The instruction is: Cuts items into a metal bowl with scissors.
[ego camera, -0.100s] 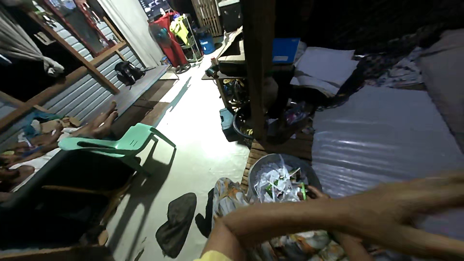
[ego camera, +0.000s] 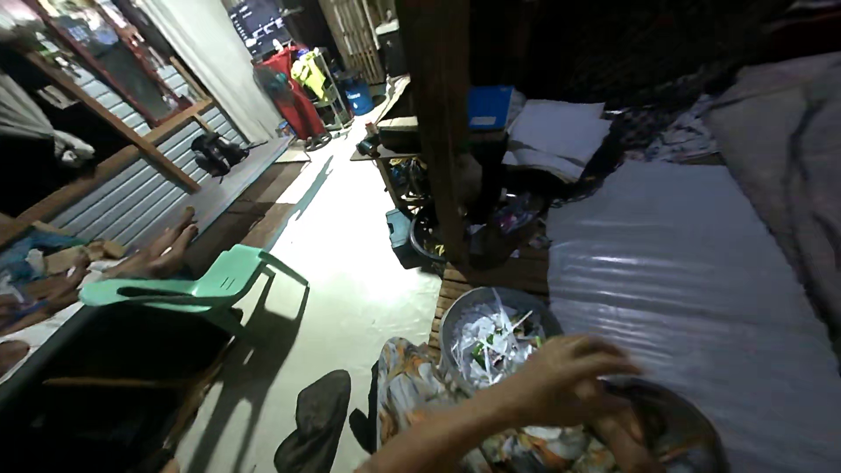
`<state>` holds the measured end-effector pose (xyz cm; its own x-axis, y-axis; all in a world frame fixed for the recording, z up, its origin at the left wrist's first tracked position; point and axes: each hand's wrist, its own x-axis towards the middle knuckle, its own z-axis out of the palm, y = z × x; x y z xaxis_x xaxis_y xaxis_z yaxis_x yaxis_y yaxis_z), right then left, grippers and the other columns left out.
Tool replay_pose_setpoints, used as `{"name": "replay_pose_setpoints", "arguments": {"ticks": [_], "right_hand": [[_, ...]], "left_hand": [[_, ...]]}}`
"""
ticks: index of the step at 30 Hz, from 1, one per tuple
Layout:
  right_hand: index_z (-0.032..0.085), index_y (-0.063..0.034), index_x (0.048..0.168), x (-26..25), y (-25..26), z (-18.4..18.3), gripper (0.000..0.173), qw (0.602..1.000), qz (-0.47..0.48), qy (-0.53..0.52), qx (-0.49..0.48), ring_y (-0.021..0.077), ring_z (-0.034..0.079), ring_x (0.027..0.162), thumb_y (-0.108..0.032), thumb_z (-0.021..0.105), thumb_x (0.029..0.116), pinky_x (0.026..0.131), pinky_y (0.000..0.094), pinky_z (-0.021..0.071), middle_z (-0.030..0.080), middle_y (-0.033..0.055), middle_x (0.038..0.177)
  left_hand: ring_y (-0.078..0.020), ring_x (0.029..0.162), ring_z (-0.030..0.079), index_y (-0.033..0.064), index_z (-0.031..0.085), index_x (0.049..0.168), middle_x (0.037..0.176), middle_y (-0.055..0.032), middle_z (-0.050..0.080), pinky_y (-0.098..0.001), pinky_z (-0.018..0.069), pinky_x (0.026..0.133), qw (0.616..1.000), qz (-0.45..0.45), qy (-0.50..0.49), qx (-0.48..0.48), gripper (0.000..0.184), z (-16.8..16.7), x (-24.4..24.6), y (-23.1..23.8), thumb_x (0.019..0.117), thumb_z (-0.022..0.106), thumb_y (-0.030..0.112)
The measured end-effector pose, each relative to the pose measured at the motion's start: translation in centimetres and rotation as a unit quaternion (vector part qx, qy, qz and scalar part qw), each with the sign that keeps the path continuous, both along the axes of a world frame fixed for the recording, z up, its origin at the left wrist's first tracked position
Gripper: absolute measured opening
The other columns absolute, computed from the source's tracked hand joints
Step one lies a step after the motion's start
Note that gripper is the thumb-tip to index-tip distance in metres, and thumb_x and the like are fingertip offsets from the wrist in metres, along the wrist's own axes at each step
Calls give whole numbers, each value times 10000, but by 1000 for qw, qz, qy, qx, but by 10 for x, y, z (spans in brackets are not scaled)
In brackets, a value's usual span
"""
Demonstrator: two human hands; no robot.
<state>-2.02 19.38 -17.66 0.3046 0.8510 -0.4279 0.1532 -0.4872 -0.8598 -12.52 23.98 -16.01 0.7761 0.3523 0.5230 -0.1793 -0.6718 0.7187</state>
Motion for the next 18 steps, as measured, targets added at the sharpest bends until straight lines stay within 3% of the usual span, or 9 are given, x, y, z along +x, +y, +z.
{"name": "replay_pose_setpoints", "arguments": {"ticks": [2, 3, 5, 8, 11, 14, 18], "right_hand": [[608, 125, 1260, 11, 0, -55, 319, 996, -9, 41, 73, 171, 659, 928, 38, 632, 954, 888, 301, 535, 689, 211, 1116], [629, 106, 1232, 12, 2, -91, 292, 992, -16, 30, 120, 160, 684, 859, 21, 636, 952, 828, 306, 568, 707, 193, 1051], [644, 90, 1218, 11, 7, -126, 285, 987, -18, 22, 161, 150, 694, 812, 0, 648, 947, 785, 309, 585, 719, 177, 1015], [643, 93, 1214, 8, 14, -131, 302, 986, -5, 10, 164, 174, 696, 832, -4, 676, 930, 809, 332, 589, 713, 191, 1023], [650, 88, 1209, 6, 15, -133, 299, 987, 1, -6, 160, 173, 699, 810, -9, 683, 929, 793, 332, 590, 720, 181, 992], [656, 84, 1211, 10, 11, -134, 300, 987, -11, -13, 163, 156, 702, 805, -21, 681, 932, 790, 313, 593, 725, 178, 1018], [641, 88, 1217, 7, 9, -126, 291, 988, -19, -9, 152, 108, 687, 803, 5, 664, 939, 793, 268, 578, 721, 163, 1017]], "left_hand": [[-376, 1159, 645, -40, 713, 1176, 1204, -237, 683, -517, 503, 1030, 988, 100, 114, -27, 301, -68, -42, -8, 892, 739, 56], [-395, 1188, 627, -31, 706, 1202, 1228, -243, 672, -535, 480, 1054, 975, 133, 172, -53, 313, -93, -62, -15, 913, 728, 87], [-415, 1288, 557, 20, 661, 1321, 1334, -242, 622, -558, 389, 1136, 933, 168, 306, -82, 402, -123, -94, -27, 947, 703, 161], [-407, 1332, 524, 82, 615, 1400, 1388, -216, 597, -589, 308, 1178, 905, 166, 384, -73, 441, -140, -105, -29, 966, 665, 144], [-383, 1229, 613, 63, 692, 1288, 1263, -191, 677, -590, 352, 1150, 925, 168, 340, -28, 324, -152, -95, -21, 971, 630, 77], [-365, 1157, 651, 40, 743, 1156, 1159, -185, 718, -553, 371, 1138, 927, 143, 345, -35, 228, -169, -88, -13, 1010, 604, 146], [-364, 1143, 654, 48, 749, 1126, 1121, -178, 723, -573, 368, 1137, 929, 120, 350, -2, 203, -164, -83, -5, 1000, 604, 114]]}}
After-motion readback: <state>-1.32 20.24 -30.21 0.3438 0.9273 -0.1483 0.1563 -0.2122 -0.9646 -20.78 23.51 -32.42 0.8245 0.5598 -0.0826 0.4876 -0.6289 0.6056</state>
